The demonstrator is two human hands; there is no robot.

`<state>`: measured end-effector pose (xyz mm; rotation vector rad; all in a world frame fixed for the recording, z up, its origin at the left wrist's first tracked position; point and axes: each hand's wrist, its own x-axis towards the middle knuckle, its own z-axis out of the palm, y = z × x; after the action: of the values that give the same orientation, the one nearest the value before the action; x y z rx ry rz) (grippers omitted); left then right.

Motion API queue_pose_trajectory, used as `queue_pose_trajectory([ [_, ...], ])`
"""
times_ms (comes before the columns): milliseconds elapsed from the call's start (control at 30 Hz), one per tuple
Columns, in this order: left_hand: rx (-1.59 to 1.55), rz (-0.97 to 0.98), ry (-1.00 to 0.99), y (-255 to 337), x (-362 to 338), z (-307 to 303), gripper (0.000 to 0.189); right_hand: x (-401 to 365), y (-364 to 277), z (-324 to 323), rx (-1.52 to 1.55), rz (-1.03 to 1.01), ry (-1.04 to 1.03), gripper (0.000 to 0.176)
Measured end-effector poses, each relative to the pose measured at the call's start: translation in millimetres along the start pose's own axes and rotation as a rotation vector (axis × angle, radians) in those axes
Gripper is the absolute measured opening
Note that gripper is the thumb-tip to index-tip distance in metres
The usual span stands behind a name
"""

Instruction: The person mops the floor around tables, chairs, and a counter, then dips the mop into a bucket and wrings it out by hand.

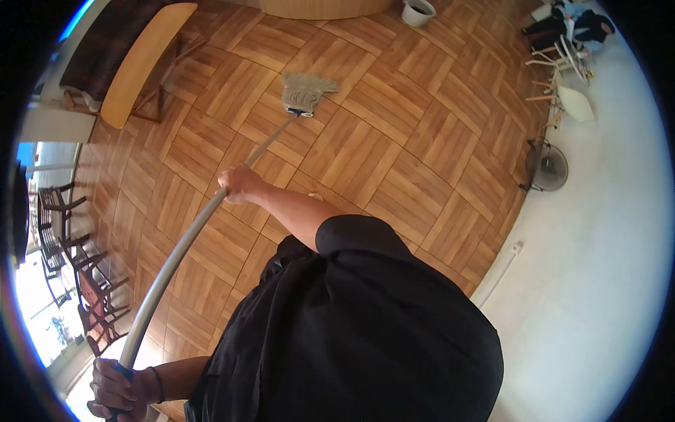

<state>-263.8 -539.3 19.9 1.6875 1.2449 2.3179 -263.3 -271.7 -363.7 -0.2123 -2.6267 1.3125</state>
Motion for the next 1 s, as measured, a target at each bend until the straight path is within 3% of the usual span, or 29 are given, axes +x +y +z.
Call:
queue_pose_trajectory([
  [67,-0.036,-0.007,-0.077,4.1,-10.1,-18.0,0.042,-19.7,-1.3,-11.3,-0.031,0.055,-0.052,0.031],
  [100,-0.307,0.011,0.045,6.9,-30.1,-29.3,0.05,-33.7,2.3,-18.2,-0.036,0.079,-0.02,0.03],
  [300,-0.128,-0.015,-0.048,-6.9,-18.3,34.3,0.012,-143.1,29.5,-73.4,-0.136,0.286,0.082,0.019],
  [367,-0.223,0.006,-0.203,-15.6,-18.2,47.4,0.016,-195.5,30.9,-87.2,-0.171,0.356,0.157,0.017],
  [400,-0.308,-0.009,-0.181,-17.4,-19.4,61.6,0.019,-223.3,35.2,-93.3,-0.177,0.374,0.232,0.016],
  [467,-0.472,-0.061,-0.14,-21.6,-19.5,94.7,0.025,-282.3,43.6,-96.9,-0.185,0.413,0.381,0.02],
  [500,-0.749,-0.123,-0.419,-36.6,1.0,141.7,0.05,-302.6,48.2,-112.1,-0.167,0.454,0.418,0.019],
  [567,-0.671,-0.119,-0.306,-43.0,-12.4,175.1,0.025,-360.2,51.3,-125.6,-0.165,0.512,0.491,0.016],
  [600,-0.626,-0.111,-0.247,-45.4,-21.0,190.0,0.03,-391.4,53.0,-131.6,-0.158,0.567,0.531,0.015],
  [700,-0.797,-0.16,-0.443,-58.7,-52.4,238.3,0.04,-491.4,54.7,-133.2,-0.157,0.707,0.634,0.019],
  [733,-0.831,-0.198,-0.519,-58.8,-53.0,298.7,0.042,-538.1,62.9,-154.2,-0.14,0.75,0.655,0.019],
  [800,-0.83,-0.205,-0.528,-70.0,-73.1,358.8,0.041,-608.0,57.7,-175.9,-0.128,0.927,0.682,0.016],
  [867,-0.801,-0.318,-0.588,-62.9,-101.9,406.2,0.038,-677.6,82.1,-154.4,-0.287,0.903,0.837,0.014],
  [933,-1.027,-0.438,-0.915,-57.1,-122.0,444.6,0.039,-743.4,97.1,-126.7,-0.324,0.96,0.927,0.014],
  [1000,-1.063,-0.518,-0.944,-34.5,-171.6,455.2,0.036,-807.8,88.3,-84.9,-0.421,0.944,1.066,0.013],
])
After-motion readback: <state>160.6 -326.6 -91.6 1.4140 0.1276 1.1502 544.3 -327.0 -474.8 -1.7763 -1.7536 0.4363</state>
